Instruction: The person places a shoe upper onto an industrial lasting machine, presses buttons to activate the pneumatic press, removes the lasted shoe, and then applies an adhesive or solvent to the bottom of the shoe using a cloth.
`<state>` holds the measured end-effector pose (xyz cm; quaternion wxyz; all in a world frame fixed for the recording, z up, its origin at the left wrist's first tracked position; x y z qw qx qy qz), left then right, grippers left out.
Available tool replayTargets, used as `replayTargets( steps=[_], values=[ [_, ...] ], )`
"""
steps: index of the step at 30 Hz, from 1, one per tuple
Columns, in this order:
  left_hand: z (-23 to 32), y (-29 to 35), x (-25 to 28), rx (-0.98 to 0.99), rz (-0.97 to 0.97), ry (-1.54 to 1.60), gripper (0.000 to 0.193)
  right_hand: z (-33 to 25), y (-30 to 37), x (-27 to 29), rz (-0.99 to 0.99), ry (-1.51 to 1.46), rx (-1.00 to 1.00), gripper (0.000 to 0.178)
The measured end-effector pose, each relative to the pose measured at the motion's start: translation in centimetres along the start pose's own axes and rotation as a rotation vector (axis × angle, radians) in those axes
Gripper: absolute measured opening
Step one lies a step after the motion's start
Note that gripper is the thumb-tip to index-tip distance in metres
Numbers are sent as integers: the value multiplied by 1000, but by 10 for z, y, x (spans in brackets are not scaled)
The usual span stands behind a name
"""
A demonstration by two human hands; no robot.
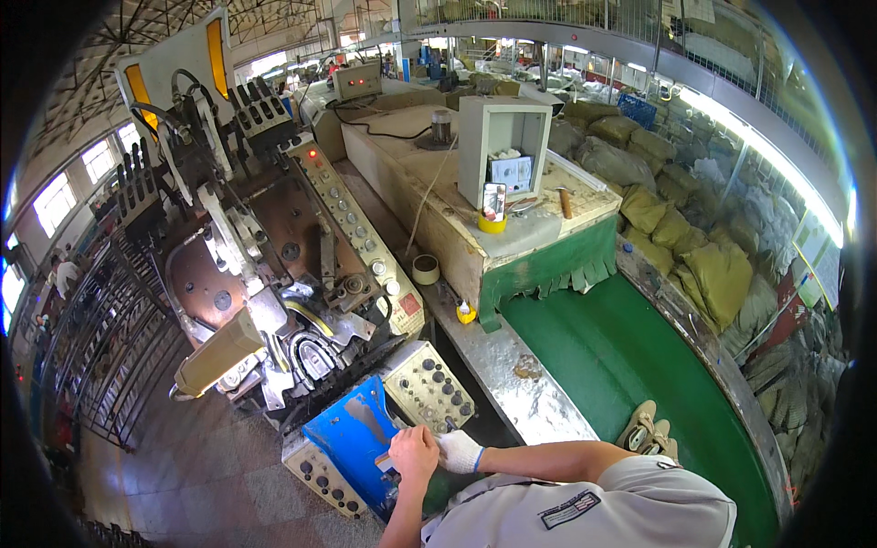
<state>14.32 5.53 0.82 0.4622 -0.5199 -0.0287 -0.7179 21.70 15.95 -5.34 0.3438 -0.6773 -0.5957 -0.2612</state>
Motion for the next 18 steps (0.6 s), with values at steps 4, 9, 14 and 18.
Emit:
replayTargets(
  steps=[4,9,14,18],
  values=[
    [-4,1,-4,-21,14,7,14,-4,1,3,38,-9,0,31],
    [-1,3,-4,-53,67,38,14,9,7,-5,-16,65,-41,30],
    [-5,5,-4,-41,18,25,13,6,5,-6,42,68,5,25],
    [-5,4,-1,-48,63,24,15,6,0,-8,-10,91,-17,26]
  ],
)
Point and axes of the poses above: each hand's wrist, its own y-axis away from the middle knuckle, its own x-axis out of the back of the hand, z = x × y, the point moved 3 cm from there along -y, towards the middle knuckle, and after that the axes turned 2 degrees about -z, right-handed, at the moved point
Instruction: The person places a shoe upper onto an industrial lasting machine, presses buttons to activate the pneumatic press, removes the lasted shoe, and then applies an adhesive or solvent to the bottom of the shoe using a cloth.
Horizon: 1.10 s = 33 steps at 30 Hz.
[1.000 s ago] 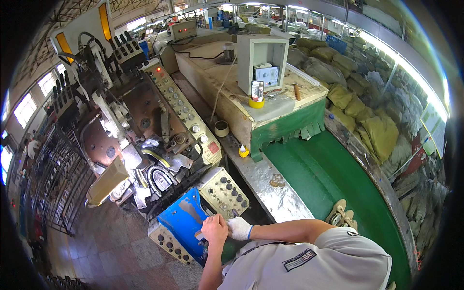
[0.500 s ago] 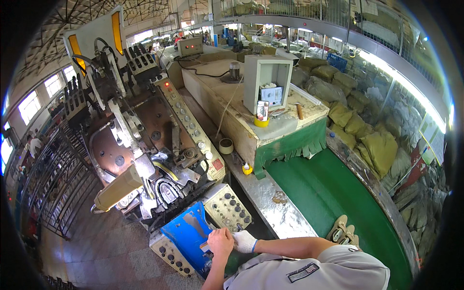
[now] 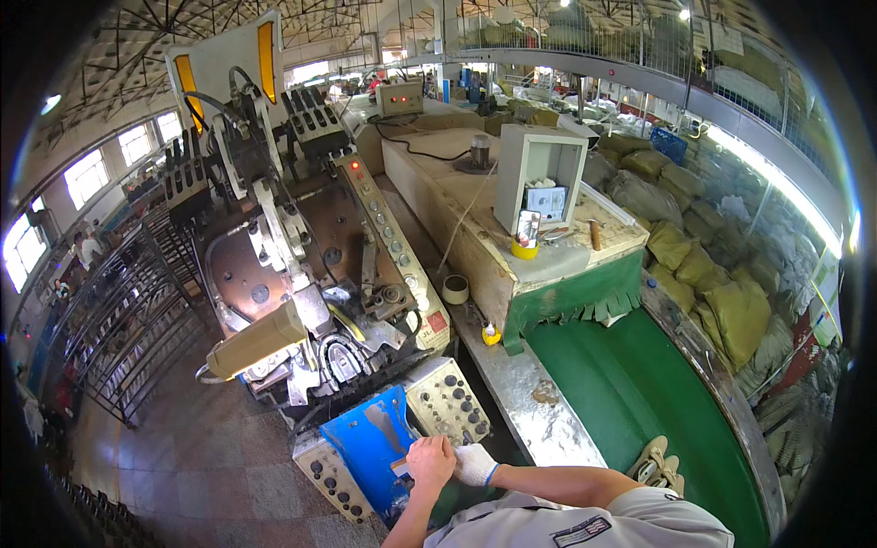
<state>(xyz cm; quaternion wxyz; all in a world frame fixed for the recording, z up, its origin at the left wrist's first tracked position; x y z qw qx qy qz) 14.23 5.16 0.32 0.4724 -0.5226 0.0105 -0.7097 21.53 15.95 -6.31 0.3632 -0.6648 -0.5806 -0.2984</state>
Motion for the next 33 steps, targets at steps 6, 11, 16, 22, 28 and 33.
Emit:
replayTargets(
  steps=[6,11,16,22,28,33],
  values=[
    [0,-3,-3,19,-30,-44,13,2,2,-1,38,-53,40,28],
    [6,1,-4,21,2,-38,11,-5,3,11,5,-87,-4,29],
    [8,0,-2,26,-29,-73,9,-13,2,19,26,-132,14,29],
    [10,1,-3,17,-45,-97,9,-9,3,19,-21,-131,7,33],
    [-1,1,-2,86,-65,-31,22,4,-15,50,-226,-276,-31,35],
    [-7,6,-8,115,-1,40,27,17,-43,190,62,-83,517,39]
  ],
)
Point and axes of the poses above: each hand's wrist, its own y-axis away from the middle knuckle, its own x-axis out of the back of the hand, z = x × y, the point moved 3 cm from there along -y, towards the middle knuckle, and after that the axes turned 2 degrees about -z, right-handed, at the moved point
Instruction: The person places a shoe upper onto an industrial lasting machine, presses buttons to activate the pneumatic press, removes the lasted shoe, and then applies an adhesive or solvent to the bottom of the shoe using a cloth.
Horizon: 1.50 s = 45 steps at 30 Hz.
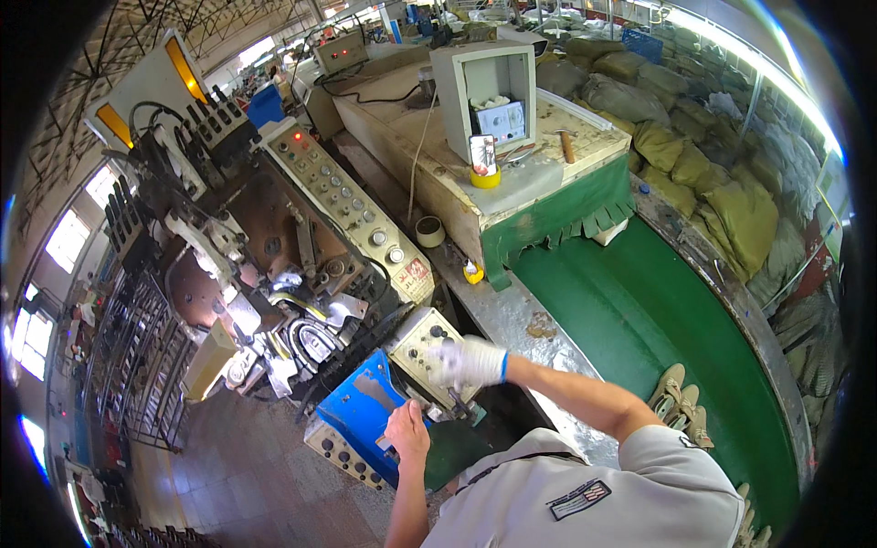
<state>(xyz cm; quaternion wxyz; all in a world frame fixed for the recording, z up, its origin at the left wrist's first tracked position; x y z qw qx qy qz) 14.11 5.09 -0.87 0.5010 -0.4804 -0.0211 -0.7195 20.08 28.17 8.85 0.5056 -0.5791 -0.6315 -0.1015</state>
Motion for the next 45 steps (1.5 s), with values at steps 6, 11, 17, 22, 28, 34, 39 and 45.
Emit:
replayTargets(
  steps=[6,11,17,22,28,34,39,45],
  values=[
    [12,-4,10,3,-66,-13,32,-106,-46,184,199,-1316,120,98],
    [12,-6,11,2,-3,26,32,-141,-45,200,252,-1379,394,149],
    [19,-9,15,38,-94,23,24,-55,-43,168,529,-1999,237,128],
    [13,-11,15,44,-94,24,26,-67,-50,153,479,-1832,205,114],
    [12,-10,13,11,-27,31,36,-68,-54,145,504,-1854,136,112],
    [11,-9,12,5,-4,18,36,-82,-50,154,554,-1853,154,114],
    [13,-9,11,-1,16,51,36,-84,-41,153,380,-1950,361,121],
    [12,-10,13,5,-23,29,33,-65,-34,152,861,-1897,111,127]
  ],
)
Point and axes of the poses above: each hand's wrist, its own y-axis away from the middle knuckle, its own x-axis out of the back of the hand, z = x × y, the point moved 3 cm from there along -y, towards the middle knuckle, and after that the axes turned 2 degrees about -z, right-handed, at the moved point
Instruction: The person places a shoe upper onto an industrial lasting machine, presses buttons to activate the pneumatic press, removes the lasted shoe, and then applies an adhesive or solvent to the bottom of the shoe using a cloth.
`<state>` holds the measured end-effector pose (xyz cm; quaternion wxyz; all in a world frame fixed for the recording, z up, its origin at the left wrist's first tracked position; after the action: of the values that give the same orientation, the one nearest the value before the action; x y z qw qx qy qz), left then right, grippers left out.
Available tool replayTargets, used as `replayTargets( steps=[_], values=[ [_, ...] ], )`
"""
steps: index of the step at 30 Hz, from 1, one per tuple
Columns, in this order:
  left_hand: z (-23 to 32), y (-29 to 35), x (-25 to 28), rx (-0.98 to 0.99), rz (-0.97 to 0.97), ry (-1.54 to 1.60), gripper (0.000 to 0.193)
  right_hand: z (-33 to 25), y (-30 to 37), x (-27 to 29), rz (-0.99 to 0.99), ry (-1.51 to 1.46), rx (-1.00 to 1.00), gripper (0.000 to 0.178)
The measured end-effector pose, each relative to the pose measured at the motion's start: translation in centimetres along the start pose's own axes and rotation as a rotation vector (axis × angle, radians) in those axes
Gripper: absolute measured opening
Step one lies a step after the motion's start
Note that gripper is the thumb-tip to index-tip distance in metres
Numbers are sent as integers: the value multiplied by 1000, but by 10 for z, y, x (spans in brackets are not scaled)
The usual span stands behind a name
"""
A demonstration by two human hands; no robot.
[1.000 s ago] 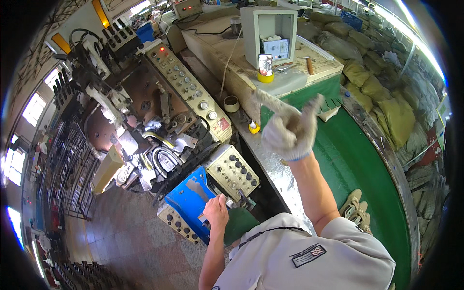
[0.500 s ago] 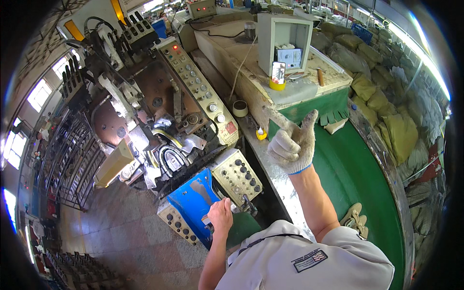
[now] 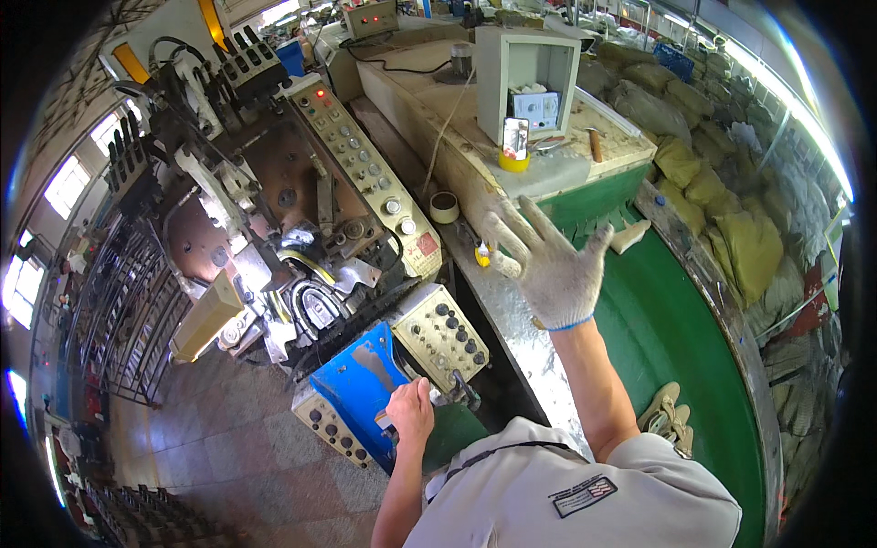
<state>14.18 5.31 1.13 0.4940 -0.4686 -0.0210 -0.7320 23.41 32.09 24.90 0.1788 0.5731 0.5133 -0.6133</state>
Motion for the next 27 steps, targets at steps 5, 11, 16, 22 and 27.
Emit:
replayTargets(
  steps=[5,11,16,22,27],
  values=[
    [3,0,2,-12,-18,12,27,-10,-3,-14,-63,157,107,125],
    [2,0,4,-35,-30,-2,17,-35,-14,-60,-321,339,399,97],
    [4,0,5,28,-6,-16,15,-81,-39,17,207,737,430,31],
    [-4,-21,10,329,-152,45,31,-96,71,356,1065,794,-226,10],
    [-34,-14,6,414,-465,-547,54,-162,229,464,1377,492,-266,8]
  ],
)
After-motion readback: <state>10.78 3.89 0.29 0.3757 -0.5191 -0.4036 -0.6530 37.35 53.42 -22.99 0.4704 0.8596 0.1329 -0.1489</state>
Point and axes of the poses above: each hand's wrist, its own y-axis away from the middle knuckle, its own x-axis out of the back of the hand, z = x × y, the point moved 3 cm from there along -y, towards the middle knuckle, and after that the axes turned 2 degrees about -z, right-handed, at the moved point
